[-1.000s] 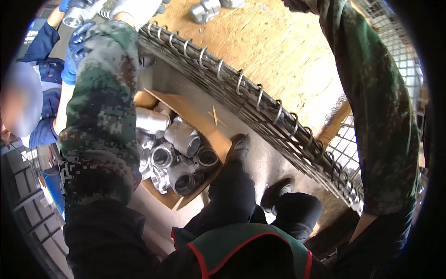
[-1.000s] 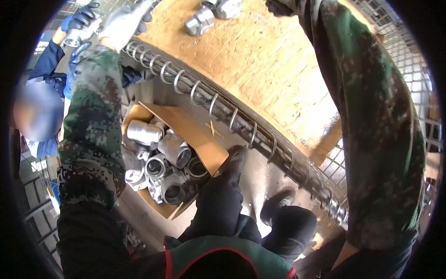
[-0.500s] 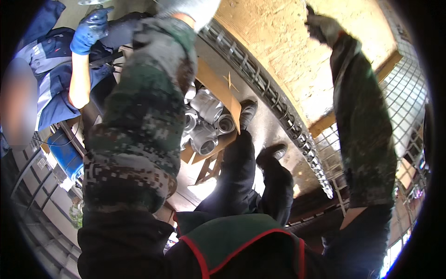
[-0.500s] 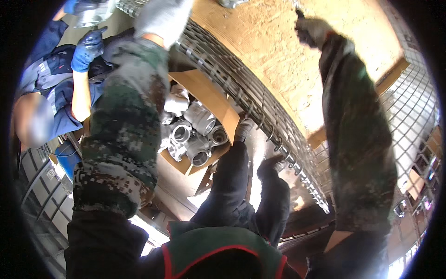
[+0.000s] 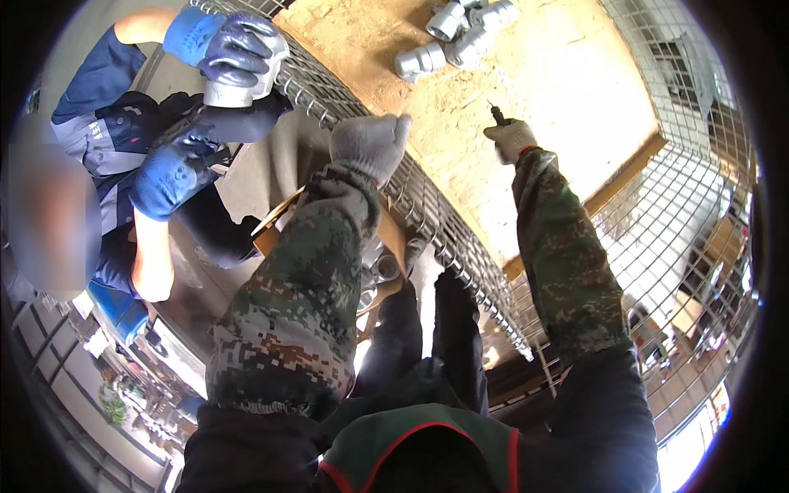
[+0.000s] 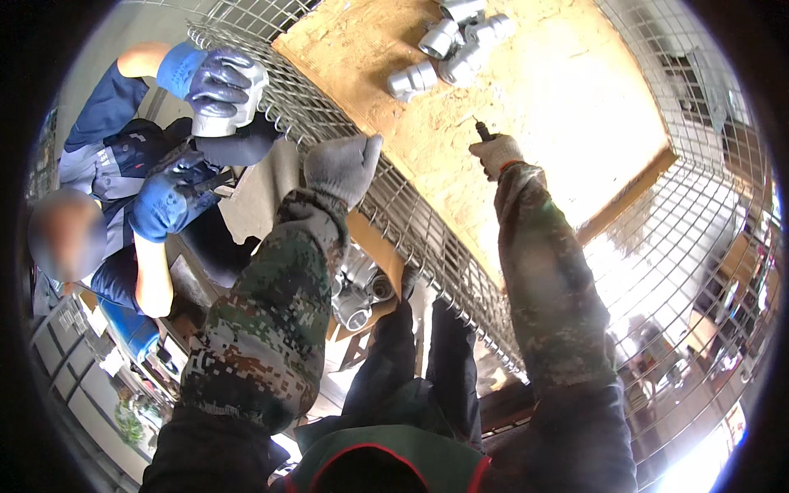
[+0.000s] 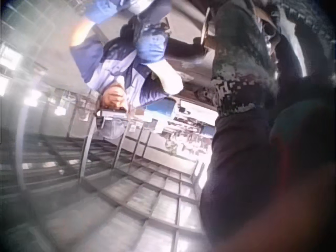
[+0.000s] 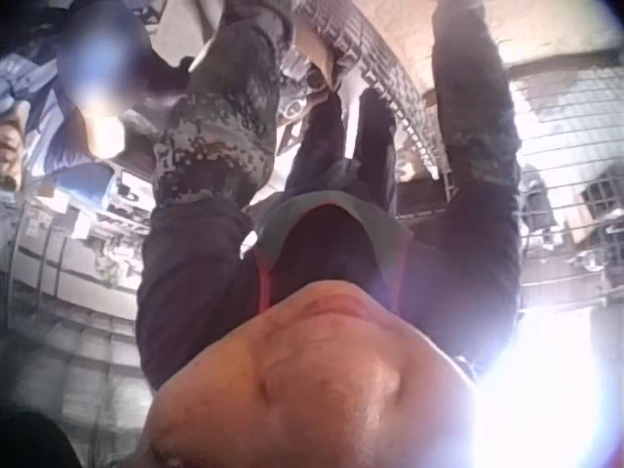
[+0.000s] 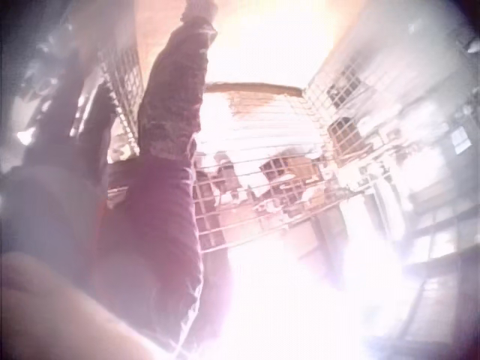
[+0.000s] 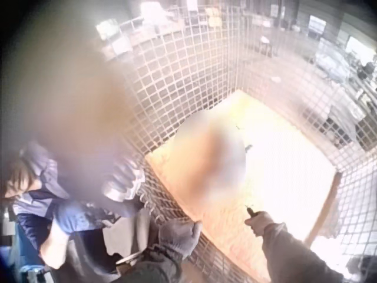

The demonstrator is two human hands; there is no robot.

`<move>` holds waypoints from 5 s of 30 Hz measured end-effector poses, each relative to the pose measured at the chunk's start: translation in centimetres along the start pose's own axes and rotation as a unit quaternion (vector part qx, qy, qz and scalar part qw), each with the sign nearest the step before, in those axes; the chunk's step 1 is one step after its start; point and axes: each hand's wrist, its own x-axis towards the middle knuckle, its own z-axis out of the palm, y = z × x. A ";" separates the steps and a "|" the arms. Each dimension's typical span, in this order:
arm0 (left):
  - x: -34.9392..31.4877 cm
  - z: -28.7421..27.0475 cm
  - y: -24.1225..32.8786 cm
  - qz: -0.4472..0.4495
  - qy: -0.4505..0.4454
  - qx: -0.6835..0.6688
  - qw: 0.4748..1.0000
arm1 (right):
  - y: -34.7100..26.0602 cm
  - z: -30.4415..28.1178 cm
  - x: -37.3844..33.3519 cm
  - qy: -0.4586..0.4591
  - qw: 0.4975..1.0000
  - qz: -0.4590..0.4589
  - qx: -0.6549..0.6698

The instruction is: The person repeatedly picks up cylindrical metal parts from a wire basket, uses a handheld tool to smooth the inner and outer surfaces, and places the finished parts onto a wooden board. A coworker performs a similar task nearby.

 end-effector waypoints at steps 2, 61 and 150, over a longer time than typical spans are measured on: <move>0.2 0.9 -0.4 0.026 0.044 0.008 0.999 | -0.3 0.4 1.9 -0.014 1.000 0.009 0.020; 2.1 -1.6 -0.5 0.022 -0.068 -0.041 0.997 | 4.7 5.1 9.8 -0.008 1.000 0.025 -0.005; 3.6 -2.7 -0.7 -0.001 -0.186 -0.104 0.977 | -23.0 -8.1 43.6 0.222 0.926 -0.236 -0.194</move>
